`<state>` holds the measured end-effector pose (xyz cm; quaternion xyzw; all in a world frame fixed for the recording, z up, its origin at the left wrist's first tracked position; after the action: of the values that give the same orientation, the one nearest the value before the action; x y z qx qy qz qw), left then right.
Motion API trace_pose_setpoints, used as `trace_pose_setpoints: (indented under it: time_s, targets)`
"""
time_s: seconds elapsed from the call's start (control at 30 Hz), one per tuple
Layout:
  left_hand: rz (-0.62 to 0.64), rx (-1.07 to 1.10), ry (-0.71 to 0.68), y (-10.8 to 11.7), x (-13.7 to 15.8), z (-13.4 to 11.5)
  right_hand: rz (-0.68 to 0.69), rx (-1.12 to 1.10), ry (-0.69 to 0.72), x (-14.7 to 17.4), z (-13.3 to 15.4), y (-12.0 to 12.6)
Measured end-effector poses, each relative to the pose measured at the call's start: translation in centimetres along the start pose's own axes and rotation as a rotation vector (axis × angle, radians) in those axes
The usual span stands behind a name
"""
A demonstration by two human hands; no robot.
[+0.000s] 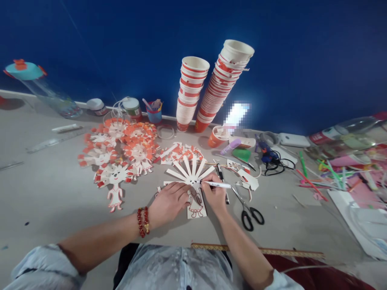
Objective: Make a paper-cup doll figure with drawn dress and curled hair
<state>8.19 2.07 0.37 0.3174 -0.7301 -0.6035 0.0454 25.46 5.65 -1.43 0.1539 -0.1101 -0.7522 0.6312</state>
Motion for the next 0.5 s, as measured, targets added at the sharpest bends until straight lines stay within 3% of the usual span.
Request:
trace_pose_setpoints:
  time_s: [0.5]
  targets:
    - [0.007,-0.001,0.000,-0.02,0.06,-0.02,-0.012,0.008,-0.001,0.04,-0.05,0.09]
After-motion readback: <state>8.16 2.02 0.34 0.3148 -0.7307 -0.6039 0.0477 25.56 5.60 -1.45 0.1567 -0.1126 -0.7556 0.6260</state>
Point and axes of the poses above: each hand's wrist, its own x-axis away from the middle knuckle, its own y-axis out of the back of the hand, z = x × y, the point moved 5 cm from there along -x, towards the middle knuckle, and after that the axes turned 10 degrees about -y, right-handed, at the moved point
